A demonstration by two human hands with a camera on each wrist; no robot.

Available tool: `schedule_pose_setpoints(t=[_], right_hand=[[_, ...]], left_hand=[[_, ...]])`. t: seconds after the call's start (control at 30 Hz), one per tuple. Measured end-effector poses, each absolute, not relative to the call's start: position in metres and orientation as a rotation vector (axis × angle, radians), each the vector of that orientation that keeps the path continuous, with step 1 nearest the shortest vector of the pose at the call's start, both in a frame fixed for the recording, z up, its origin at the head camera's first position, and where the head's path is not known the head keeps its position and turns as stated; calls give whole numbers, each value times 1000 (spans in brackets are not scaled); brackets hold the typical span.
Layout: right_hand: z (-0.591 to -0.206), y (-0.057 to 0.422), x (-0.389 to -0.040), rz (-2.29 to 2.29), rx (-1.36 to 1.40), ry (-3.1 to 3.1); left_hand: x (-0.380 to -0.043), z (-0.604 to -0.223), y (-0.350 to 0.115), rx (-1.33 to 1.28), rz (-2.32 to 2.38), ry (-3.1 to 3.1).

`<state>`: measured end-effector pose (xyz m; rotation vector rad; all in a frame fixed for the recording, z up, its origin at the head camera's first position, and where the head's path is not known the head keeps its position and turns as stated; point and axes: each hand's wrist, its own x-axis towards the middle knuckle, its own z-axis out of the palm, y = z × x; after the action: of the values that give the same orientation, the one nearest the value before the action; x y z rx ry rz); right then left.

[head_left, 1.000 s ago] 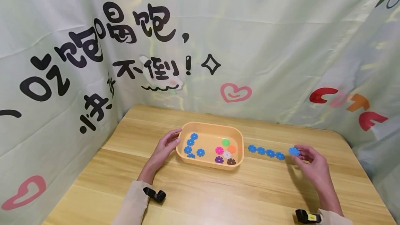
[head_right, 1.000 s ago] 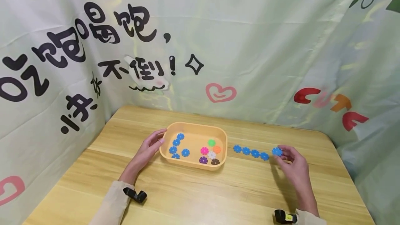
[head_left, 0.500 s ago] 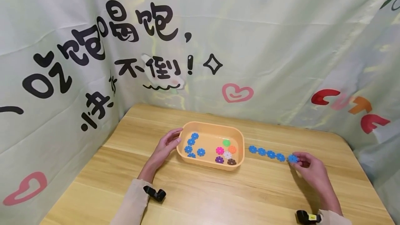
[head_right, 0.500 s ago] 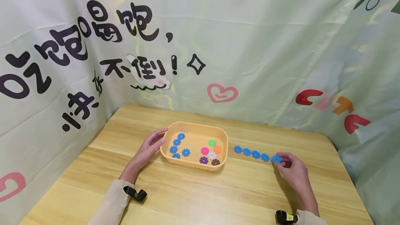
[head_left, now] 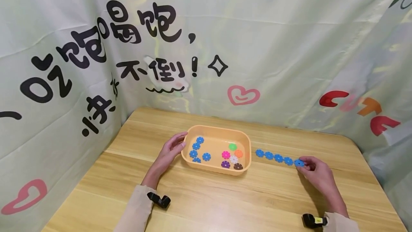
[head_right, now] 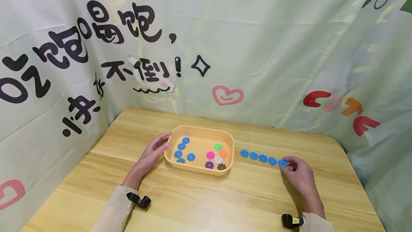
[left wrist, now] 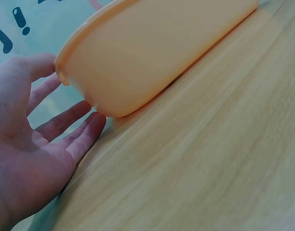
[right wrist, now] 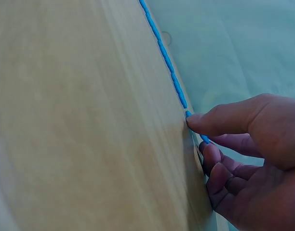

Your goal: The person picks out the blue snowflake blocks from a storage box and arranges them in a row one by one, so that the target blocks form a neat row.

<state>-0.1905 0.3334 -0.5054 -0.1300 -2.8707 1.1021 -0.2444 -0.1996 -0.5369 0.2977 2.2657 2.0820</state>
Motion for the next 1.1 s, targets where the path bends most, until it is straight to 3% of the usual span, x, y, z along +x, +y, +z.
schedule_pose_setpoints(t=[0.53,1.1], right_hand=[[-504,336,-191,1127,-94,-2898],[-474,321,-181,1265,49,-2682]], left_hand=[[-245,-538,-200,311,2094,2258],[-245,-539,-200,362,2109,2253]])
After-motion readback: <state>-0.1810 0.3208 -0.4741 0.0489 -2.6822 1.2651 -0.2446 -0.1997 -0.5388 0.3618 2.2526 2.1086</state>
